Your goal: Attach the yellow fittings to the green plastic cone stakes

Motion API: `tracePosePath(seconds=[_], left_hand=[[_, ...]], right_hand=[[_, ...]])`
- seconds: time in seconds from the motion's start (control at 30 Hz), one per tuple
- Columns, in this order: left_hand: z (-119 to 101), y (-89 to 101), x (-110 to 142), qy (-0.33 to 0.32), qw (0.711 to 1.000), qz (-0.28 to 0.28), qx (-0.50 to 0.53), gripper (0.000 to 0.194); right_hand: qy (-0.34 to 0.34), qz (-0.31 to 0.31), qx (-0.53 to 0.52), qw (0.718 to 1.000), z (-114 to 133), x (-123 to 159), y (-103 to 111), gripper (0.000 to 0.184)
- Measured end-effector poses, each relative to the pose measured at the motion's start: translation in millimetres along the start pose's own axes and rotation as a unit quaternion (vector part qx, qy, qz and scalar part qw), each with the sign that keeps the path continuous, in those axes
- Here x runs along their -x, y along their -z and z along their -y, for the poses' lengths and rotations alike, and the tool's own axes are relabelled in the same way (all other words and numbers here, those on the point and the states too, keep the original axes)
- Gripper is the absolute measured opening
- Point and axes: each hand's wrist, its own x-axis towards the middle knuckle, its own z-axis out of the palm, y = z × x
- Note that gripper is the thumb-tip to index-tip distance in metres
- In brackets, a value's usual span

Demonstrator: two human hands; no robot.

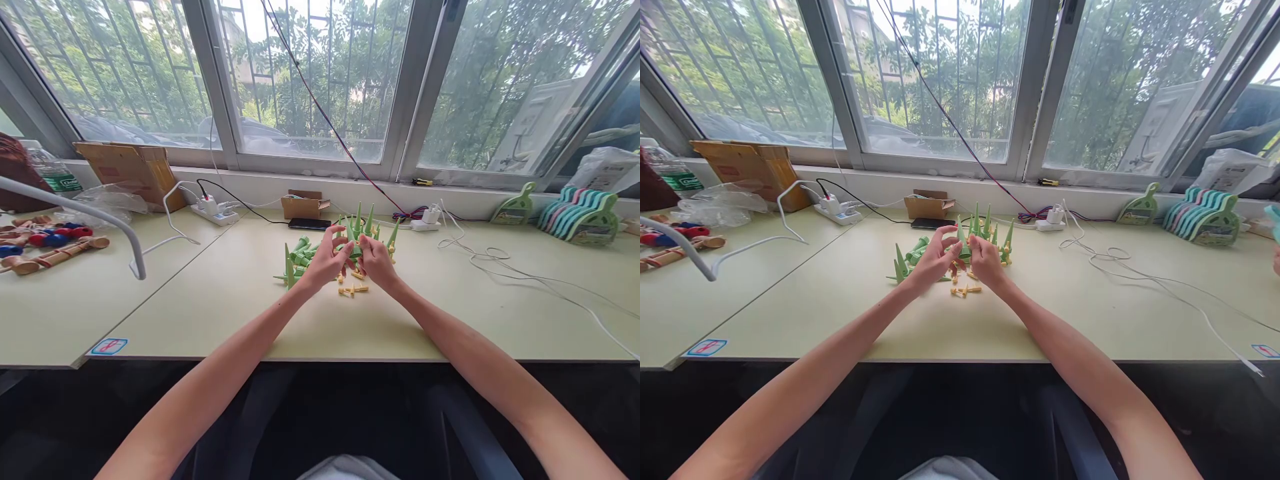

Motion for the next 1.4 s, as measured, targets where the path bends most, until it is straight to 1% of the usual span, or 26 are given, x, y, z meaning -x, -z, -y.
tracePosePath(seconds=[0.1, 0.2, 0.3, 0.43, 0.6, 0.87, 0.97, 1.07, 1.13, 1.23, 1.4], left_hand=[[2.1, 0.4, -1.2, 0.004, 1.000, 0.002, 0.000, 0.047], [4.2, 0.9, -2.2, -0.004, 1.000, 0.013, -0.021, 0.043], [4.8, 1.0, -2.6, -0.013, 0.999, 0.010, -0.032, 0.045], [4.2, 0.8, -3.2, -0.015, 1.000, 0.012, -0.021, 0.049], [6.7, 1.8, -4.9, -0.032, 0.999, 0.018, -0.036, 0.049], [8.4, 2.4, -5.4, -0.031, 0.999, 0.006, -0.030, 0.046], [7.3, -0.6, -5.1, -0.025, 0.999, -0.014, -0.019, 0.043], [7.6, -4.8, -4.9, -0.012, 0.999, -0.048, -0.019, 0.032], [8.3, -7.0, -4.9, -0.005, 0.998, -0.057, -0.024, 0.028], [9.3, -7.7, -5.3, 0.011, 0.998, -0.064, -0.022, 0.034], [9.8, -3.5, -6.6, 0.041, 0.993, -0.111, -0.006, 0.036]], right_hand=[[-0.001, -0.002, -0.004, 1.000, -0.2, -0.6, -0.1, 0.053], [-0.001, -0.007, -0.004, 1.000, 0.0, -1.0, 0.0, 0.054], [-0.003, -0.015, 0.000, 1.000, 0.6, -1.1, 0.0, 0.055], [-0.003, -0.017, -0.005, 1.000, 1.8, -0.7, -0.5, 0.058], [-0.006, -0.016, -0.013, 1.000, 2.2, -0.7, -1.1, 0.061], [-0.008, -0.020, -0.017, 1.000, -1.5, -1.2, -2.0, 0.062], [-0.006, -0.021, -0.016, 1.000, -0.8, -0.6, -2.7, 0.061], [0.000, -0.018, 0.000, 1.000, 2.6, 0.8, -3.5, 0.060], [0.009, -0.012, 0.018, 1.000, 5.8, 2.2, -3.9, 0.059], [0.027, -0.005, 0.041, 0.999, 9.9, 4.3, -4.0, 0.058], [0.043, -0.004, 0.057, 0.997, 10.4, 5.3, -3.7, 0.056]])
